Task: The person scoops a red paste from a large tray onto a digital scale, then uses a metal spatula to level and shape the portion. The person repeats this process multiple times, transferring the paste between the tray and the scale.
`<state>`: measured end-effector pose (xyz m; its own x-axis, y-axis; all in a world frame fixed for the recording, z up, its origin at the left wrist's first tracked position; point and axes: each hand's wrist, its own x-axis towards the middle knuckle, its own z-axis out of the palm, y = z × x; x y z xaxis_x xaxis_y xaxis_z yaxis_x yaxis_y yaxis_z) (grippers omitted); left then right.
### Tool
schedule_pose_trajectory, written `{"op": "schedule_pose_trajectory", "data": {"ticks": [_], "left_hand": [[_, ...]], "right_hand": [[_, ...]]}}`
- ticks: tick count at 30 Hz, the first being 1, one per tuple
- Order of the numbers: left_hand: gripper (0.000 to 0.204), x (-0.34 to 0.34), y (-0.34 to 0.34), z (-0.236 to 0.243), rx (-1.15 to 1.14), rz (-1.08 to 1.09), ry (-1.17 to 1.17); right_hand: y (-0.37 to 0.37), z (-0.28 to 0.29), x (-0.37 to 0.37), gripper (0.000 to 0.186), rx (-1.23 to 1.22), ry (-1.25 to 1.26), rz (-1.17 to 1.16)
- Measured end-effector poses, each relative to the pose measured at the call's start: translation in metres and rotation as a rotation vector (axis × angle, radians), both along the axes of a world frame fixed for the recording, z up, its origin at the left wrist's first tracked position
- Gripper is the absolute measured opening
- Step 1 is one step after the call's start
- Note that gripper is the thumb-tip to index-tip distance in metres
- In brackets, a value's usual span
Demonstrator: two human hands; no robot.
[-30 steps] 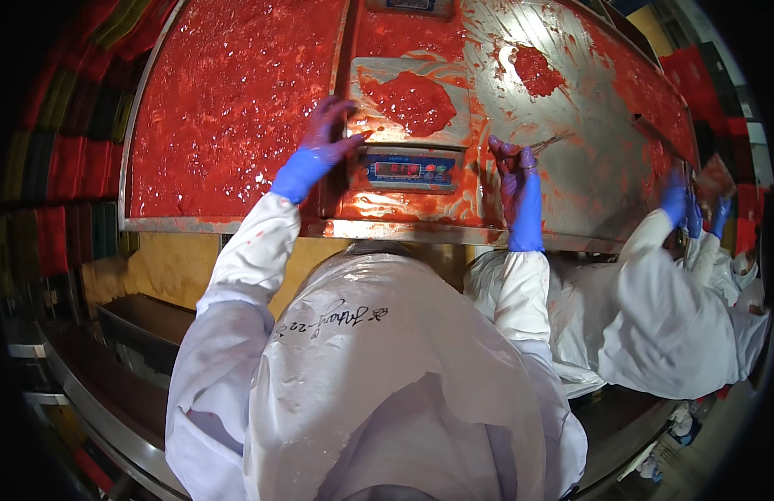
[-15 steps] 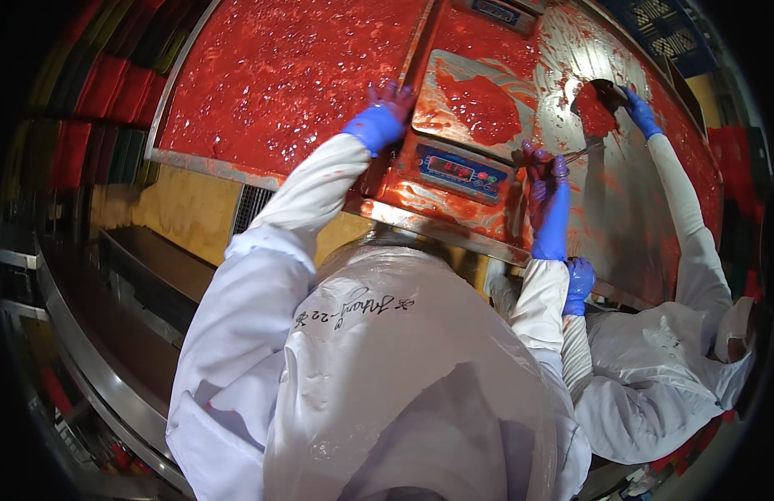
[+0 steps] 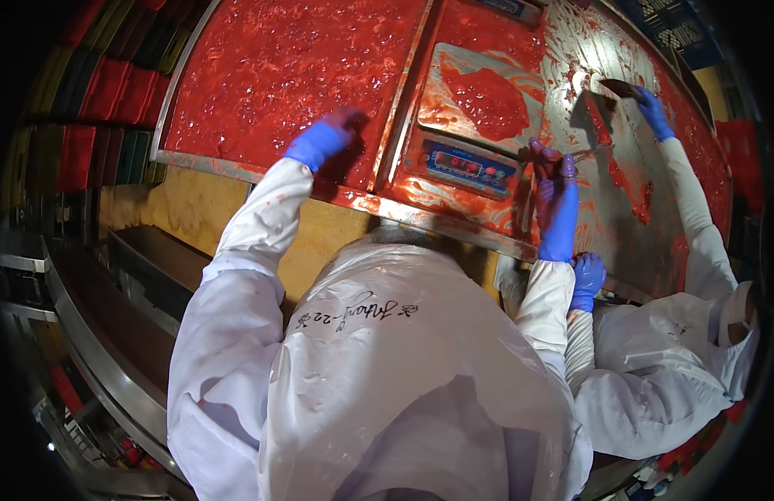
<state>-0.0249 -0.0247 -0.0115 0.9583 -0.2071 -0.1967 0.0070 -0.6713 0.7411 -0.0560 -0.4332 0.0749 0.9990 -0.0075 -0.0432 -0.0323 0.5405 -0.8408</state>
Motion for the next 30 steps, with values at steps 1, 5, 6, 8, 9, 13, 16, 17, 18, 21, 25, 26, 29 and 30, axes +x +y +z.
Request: {"op": "schedule_pose_trajectory", "data": {"ticks": [1,5,6,8,9,13,16,17,18,21,25,26,29,30], "left_hand": [[0.028,-0.007,-0.013,0.000,-0.109,-0.023,0.188],[0.030,-0.046,-0.021,-0.023,0.368,-0.251,0.260],[0.026,-0.044,-0.018,-0.010,0.289,-0.255,0.257],[0.009,-0.022,-0.025,0.034,-0.077,-0.063,0.714],[0.009,-0.012,-0.025,0.037,-0.277,-0.067,0.603],[0.020,0.050,-0.070,0.081,-0.683,-0.377,0.155],[0.027,0.059,-0.138,0.130,-0.926,-0.175,0.520],[0.025,0.077,-0.139,0.119,-0.429,-0.265,0.228],[0.025,0.085,-0.136,0.113,-0.293,-0.203,-0.002],[0.025,0.100,-0.083,0.102,-0.059,-0.008,-0.276],[0.028,0.035,-0.017,0.042,0.210,-0.022,-0.097],[0.030,0.011,-0.006,0.022,0.280,-0.145,0.097],[0.034,-0.014,0.035,-0.022,0.197,-0.448,0.272],[0.034,-0.006,0.043,-0.028,0.160,-0.209,0.230]], "right_hand": [[0.007,0.008,0.002,0.035,-0.016,-0.002,0.005],[0.011,0.006,-0.002,0.034,0.022,-0.030,0.019],[0.010,0.005,-0.005,0.035,0.024,-0.022,0.011],[0.007,0.007,-0.010,0.036,0.030,-0.015,-0.006],[0.005,0.011,-0.012,0.036,0.005,-0.005,-0.021],[-0.007,0.011,-0.012,0.037,0.007,0.035,-0.057],[-0.004,0.014,-0.013,0.037,0.016,0.019,-0.049],[0.000,0.016,-0.009,0.037,0.002,-0.016,-0.029],[0.000,0.017,-0.008,0.037,-0.013,-0.047,-0.032],[-0.007,0.015,-0.017,0.035,0.032,-0.056,-0.084],[-0.025,-0.004,-0.033,0.033,0.126,0.068,-0.136],[-0.028,-0.007,-0.036,0.033,0.150,0.109,-0.147],[-0.033,-0.011,-0.032,0.034,0.082,0.041,-0.121],[-0.033,-0.014,-0.027,0.035,0.066,0.037,-0.102]]}}
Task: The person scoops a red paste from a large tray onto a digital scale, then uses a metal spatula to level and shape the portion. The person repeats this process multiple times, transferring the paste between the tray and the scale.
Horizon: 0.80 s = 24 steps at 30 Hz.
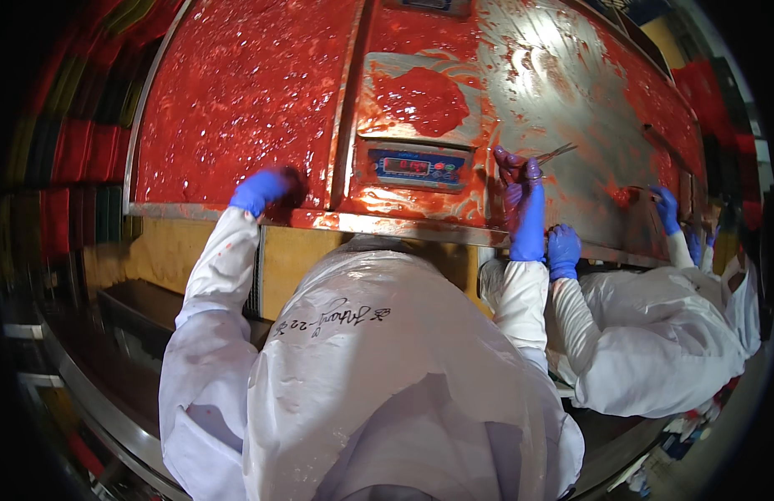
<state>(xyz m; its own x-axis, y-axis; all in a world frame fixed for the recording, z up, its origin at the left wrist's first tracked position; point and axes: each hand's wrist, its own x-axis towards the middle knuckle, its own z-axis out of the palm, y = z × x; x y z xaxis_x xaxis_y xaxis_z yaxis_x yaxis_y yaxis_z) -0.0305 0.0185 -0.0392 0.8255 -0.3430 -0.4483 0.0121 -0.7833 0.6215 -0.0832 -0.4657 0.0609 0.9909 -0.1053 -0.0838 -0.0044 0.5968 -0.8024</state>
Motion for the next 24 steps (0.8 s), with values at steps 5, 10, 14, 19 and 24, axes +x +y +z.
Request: {"op": "schedule_pose_trajectory", "data": {"ticks": [5,10,14,19,24], "left_hand": [[0.020,0.021,-0.021,0.048,-0.310,0.225,0.036],[0.027,-0.028,-0.040,-0.014,0.069,-0.252,0.091],[0.032,-0.007,-0.048,0.052,-0.060,-0.082,0.483],[0.023,0.048,-0.080,0.135,-0.644,-0.115,0.070],[0.023,0.097,-0.180,0.116,-0.681,-0.055,-0.072]], "right_hand": [[0.023,0.013,0.020,0.033,-0.009,-0.041,0.045],[0.052,0.024,0.031,0.035,-0.029,-0.020,0.173],[0.047,0.025,0.022,0.034,-0.041,-0.020,0.155],[0.031,0.021,0.013,0.033,-0.047,-0.005,0.094],[0.041,0.033,0.017,0.033,-0.035,-0.036,0.095]]}}
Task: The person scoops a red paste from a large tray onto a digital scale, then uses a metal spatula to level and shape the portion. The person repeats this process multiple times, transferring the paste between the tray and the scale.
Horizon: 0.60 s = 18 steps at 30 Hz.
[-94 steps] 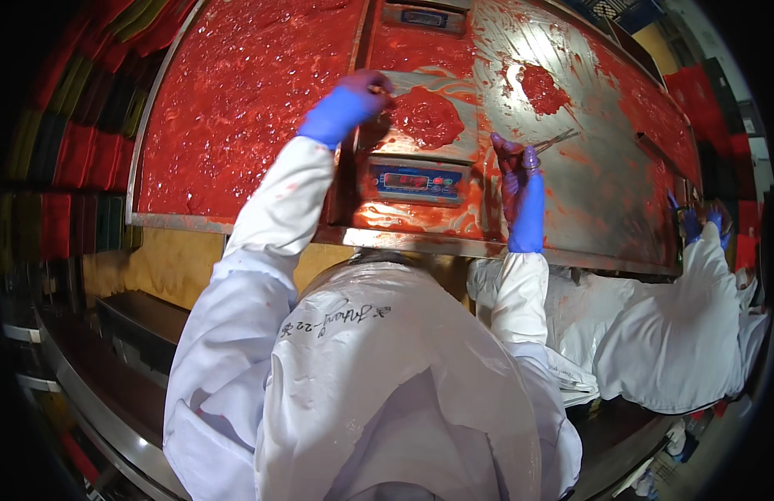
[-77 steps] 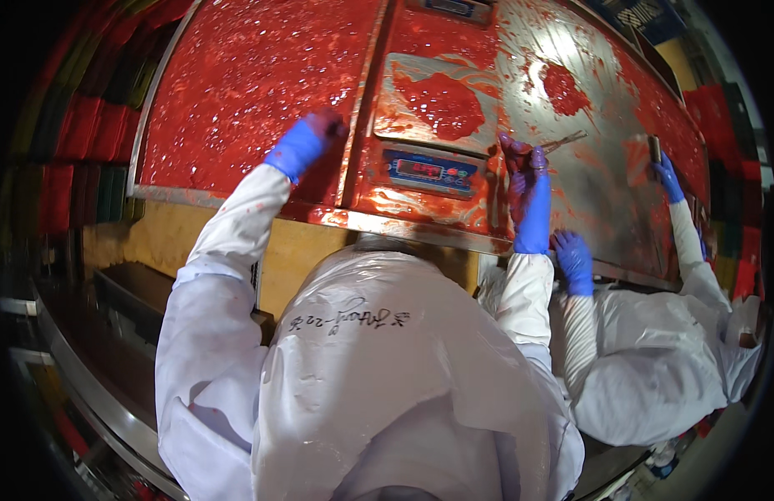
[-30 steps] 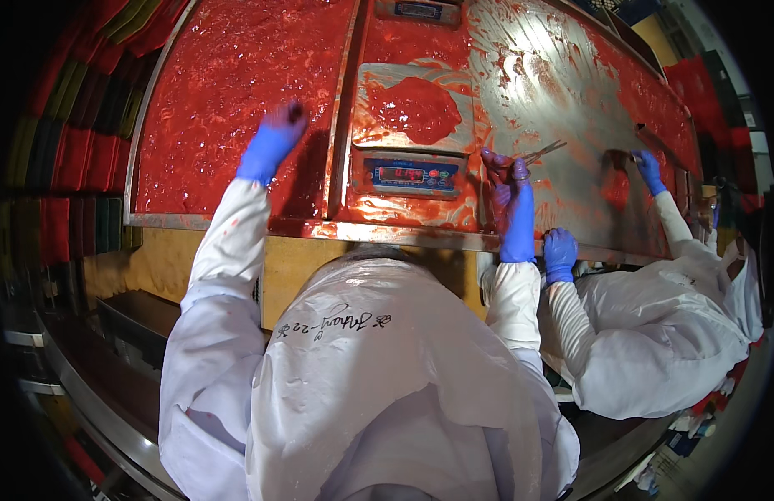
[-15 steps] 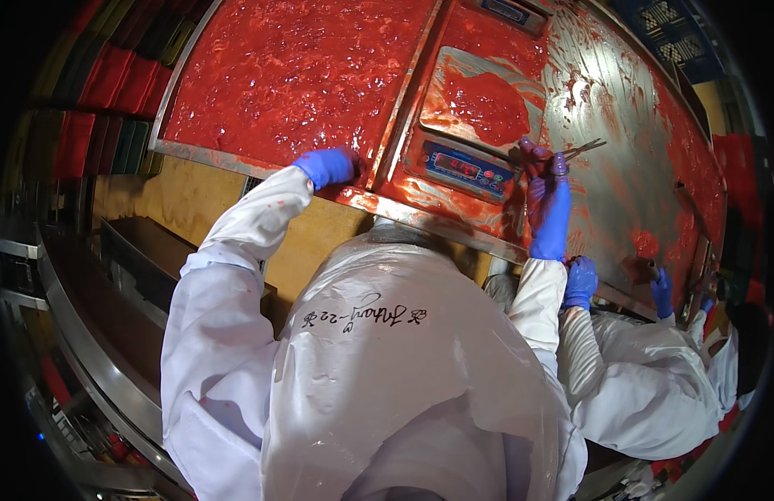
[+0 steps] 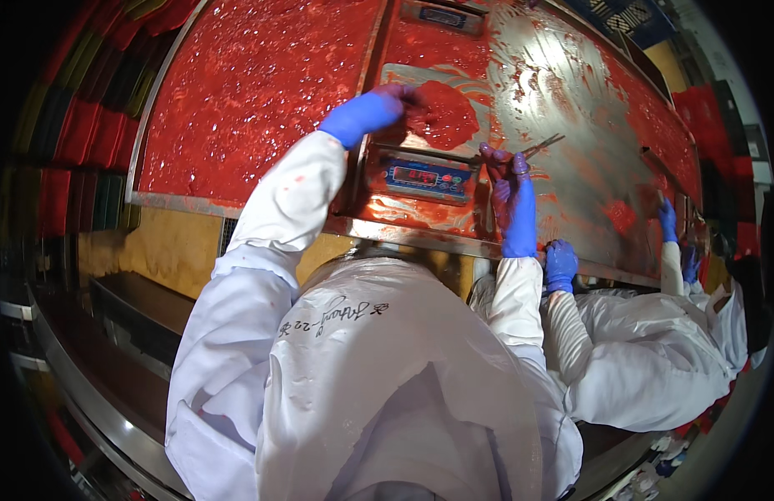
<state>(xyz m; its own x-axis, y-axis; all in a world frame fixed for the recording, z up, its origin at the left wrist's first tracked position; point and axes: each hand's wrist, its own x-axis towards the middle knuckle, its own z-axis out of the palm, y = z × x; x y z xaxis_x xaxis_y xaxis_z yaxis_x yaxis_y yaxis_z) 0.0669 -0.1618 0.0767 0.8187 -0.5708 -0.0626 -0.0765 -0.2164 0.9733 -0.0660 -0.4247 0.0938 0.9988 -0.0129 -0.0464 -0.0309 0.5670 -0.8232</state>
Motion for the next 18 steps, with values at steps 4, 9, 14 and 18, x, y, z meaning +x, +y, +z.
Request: {"op": "schedule_pose_trajectory", "data": {"ticks": [4,9,14,18], "left_hand": [[0.032,0.003,0.024,0.018,0.030,0.266,0.057],[0.036,-0.017,0.168,-0.087,0.664,0.363,-0.163],[0.053,-0.024,0.132,-0.088,0.791,0.437,-0.352],[0.072,-0.009,-0.021,-0.031,0.906,0.312,-0.310]], "right_hand": [[-0.015,-0.006,-0.013,0.034,0.008,-0.059,-0.078],[-0.043,-0.036,-0.034,0.034,0.041,0.024,-0.139],[-0.055,-0.028,-0.011,0.036,-0.079,-0.001,-0.177],[-0.002,0.009,0.077,0.051,-0.301,0.057,0.033]]}}
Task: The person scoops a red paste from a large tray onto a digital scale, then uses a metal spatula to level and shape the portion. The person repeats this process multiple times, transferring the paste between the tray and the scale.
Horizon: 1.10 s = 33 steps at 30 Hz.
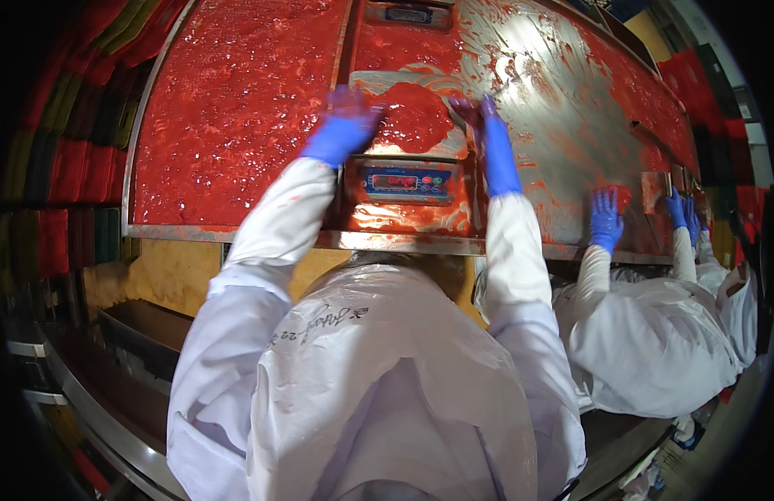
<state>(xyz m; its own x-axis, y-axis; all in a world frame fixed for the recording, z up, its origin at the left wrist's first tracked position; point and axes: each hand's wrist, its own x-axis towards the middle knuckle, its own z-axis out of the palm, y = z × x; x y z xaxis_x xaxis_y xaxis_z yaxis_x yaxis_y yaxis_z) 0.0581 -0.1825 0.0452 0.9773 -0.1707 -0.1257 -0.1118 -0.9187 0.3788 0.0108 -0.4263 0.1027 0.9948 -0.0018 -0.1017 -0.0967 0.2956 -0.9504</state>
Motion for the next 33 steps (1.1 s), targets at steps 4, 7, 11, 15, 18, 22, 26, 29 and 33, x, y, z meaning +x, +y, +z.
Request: {"op": "schedule_pose_trajectory", "data": {"ticks": [4,7,11,15,18,22,26,29,33], "left_hand": [[0.058,0.009,-0.070,-0.028,-0.175,-0.235,-0.449],[0.048,0.019,-0.024,0.030,-0.894,-0.387,0.263],[0.097,0.026,0.049,0.030,0.197,-0.395,-0.273],[0.129,0.000,0.017,0.033,0.435,-0.607,0.023],[0.116,-0.009,-0.052,-0.004,-0.137,-0.516,-0.217],[0.064,-0.006,-0.180,0.047,0.202,-0.842,-0.059],[0.038,0.001,-0.209,0.035,0.214,-0.965,-0.067],[0.029,0.010,-0.207,0.037,0.103,-0.975,-0.139],[0.030,0.009,-0.190,0.038,0.085,-0.944,-0.241]], "right_hand": [[0.026,-0.035,0.079,0.063,-0.330,-0.114,-0.127],[0.027,-0.039,0.078,0.058,-0.531,-0.033,0.211],[-0.007,-0.001,0.031,0.053,-0.173,0.115,0.346],[-0.067,-0.035,0.022,0.049,0.210,0.021,0.075],[-0.072,-0.095,0.022,0.047,0.499,-0.080,-0.095],[-0.063,-0.145,0.015,0.048,0.912,-0.039,-0.240],[-0.095,-0.133,-0.003,0.049,1.092,-0.038,-0.351],[-0.133,-0.088,-0.017,0.046,0.923,-0.030,-0.539],[-0.189,-0.101,-0.024,0.043,-0.047,0.142,-0.526]]}}
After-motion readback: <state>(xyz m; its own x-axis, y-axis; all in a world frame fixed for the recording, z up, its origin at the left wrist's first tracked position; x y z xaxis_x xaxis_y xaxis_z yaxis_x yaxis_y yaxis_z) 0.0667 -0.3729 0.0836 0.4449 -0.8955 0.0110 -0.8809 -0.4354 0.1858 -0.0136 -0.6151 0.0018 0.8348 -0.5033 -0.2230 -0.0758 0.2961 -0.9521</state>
